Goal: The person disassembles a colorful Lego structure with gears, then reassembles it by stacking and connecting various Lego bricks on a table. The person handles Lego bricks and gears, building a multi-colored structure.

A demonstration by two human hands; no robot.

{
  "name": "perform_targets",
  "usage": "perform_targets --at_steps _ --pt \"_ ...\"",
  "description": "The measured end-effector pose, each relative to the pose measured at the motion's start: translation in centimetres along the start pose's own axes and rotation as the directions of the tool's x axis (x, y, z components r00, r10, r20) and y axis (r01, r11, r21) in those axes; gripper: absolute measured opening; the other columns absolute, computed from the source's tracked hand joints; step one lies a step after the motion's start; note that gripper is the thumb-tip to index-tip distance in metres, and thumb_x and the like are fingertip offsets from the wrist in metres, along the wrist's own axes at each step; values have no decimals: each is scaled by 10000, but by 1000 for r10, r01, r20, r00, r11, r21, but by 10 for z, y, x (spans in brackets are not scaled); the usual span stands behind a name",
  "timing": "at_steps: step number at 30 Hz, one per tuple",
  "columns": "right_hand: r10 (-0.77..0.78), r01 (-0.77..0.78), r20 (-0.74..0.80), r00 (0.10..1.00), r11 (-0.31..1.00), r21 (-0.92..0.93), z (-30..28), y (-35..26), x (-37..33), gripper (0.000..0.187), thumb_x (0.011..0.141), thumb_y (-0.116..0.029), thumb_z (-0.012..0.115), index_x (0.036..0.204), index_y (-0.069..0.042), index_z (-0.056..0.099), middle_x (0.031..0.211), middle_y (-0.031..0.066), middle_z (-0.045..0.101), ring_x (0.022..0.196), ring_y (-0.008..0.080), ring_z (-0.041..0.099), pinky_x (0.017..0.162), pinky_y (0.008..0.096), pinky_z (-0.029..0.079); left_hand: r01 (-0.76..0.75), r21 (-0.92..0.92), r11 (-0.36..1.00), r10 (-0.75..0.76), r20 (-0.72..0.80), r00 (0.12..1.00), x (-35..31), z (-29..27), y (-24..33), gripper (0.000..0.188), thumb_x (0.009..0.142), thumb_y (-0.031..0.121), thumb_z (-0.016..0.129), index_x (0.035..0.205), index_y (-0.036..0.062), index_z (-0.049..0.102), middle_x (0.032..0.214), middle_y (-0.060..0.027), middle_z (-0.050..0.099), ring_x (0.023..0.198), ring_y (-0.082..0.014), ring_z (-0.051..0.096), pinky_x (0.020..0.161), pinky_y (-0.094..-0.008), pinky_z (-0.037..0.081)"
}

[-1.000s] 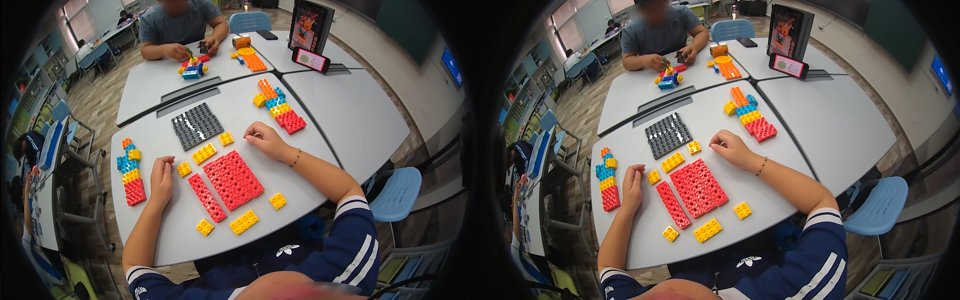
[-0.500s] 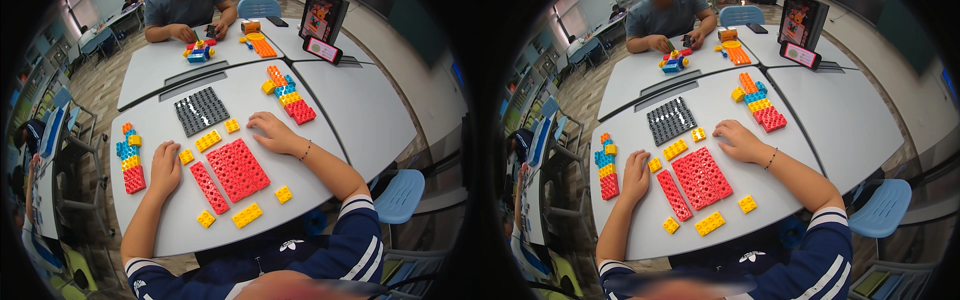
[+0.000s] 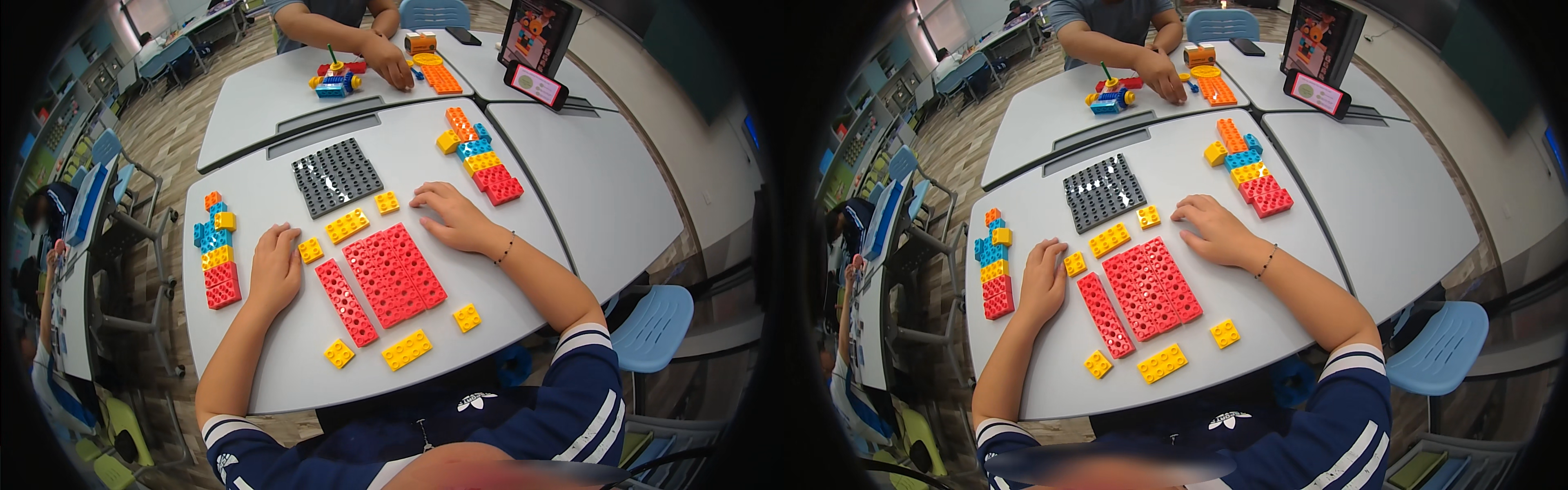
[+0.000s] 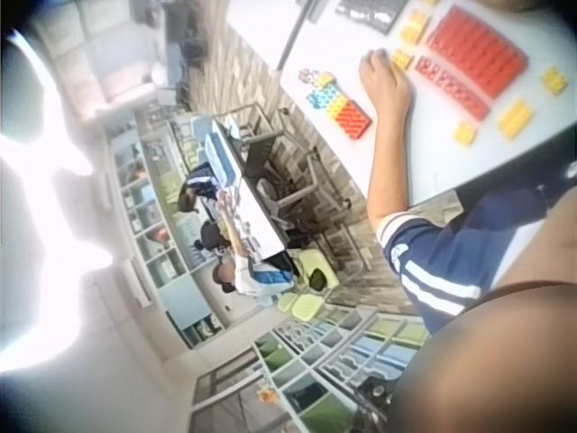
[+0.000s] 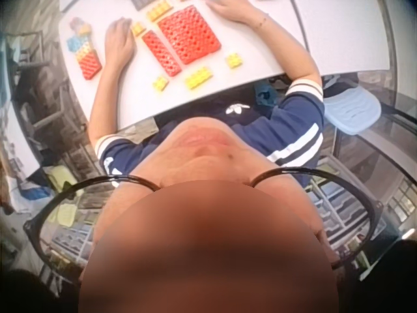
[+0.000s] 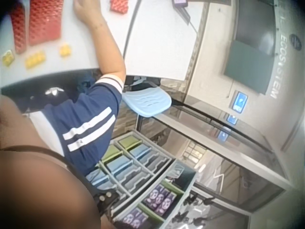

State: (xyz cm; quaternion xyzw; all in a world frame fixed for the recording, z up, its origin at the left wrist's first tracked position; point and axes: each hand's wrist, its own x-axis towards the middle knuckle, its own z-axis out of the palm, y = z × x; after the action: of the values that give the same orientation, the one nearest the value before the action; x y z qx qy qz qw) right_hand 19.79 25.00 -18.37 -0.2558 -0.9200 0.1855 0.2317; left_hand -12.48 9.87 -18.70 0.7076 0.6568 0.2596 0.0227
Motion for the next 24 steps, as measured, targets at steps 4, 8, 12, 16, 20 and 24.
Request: perform_targets --at_steps 4,8,12,16,20,24 --pt "-13 13 -1 1000 1000 -11 0 0 0 272 848 -116 616 1110 -49 586 1225 160 534 1214 327 467 1038 410 387 -6 4 1000 6 -1 1000 0 0 0 328 855 52 528 1183 31 545 1269 -198 517 1242 -388 447 1046 -455 359" --pt "-22 22 -7 1000 999 -30 1 0 0 277 843 -110 616 1111 -47 585 1219 160 535 1206 326 471 1036 410 389 -10 -2 1000 10 -10 1000 -1 0 0 329 853 51 528 1182 29 544 1264 -200 519 1239 -389 447 1046 -454 359" --pt "-13 13 3 1000 1000 -20 0 0 0 285 840 -106 618 1116 -47 583 1215 159 535 1206 326 471 1033 408 391 -20 9 1000 21 -18 1000 -1 0 0 330 848 48 525 1177 28 544 1248 -200 524 1227 -386 451 1042 -457 360" --pt "-27 27 -14 1000 999 -24 -1 -2 1 322 848 -115 620 1157 -47 562 1217 160 538 1203 331 475 1035 411 388 -42 -87 995 37 -60 998 1 -4 0 303 791 45 546 1093 23 550 1095 -183 562 1096 -356 510 962 -459 393" --pt "11 -10 -14 1000 997 78 1 -8 2 375 867 -145 620 1219 -47 535 1245 163 536 1211 329 476 1042 413 382 -30 -230 973 21 -41 999 -2 -9 5 281 727 53 572 1006 33 548 927 -144 565 922 -315 543 832 -424 411" --pt "-75 75 31 997 997 10 3 -12 5 452 911 -228 581 1320 -54 498 1349 161 499 1257 325 450 1096 448 313 -81 -82 993 79 -27 997 -3 -6 13 253 756 88 606 1004 55 567 917 -102 577 887 -273 553 793 -385 400"
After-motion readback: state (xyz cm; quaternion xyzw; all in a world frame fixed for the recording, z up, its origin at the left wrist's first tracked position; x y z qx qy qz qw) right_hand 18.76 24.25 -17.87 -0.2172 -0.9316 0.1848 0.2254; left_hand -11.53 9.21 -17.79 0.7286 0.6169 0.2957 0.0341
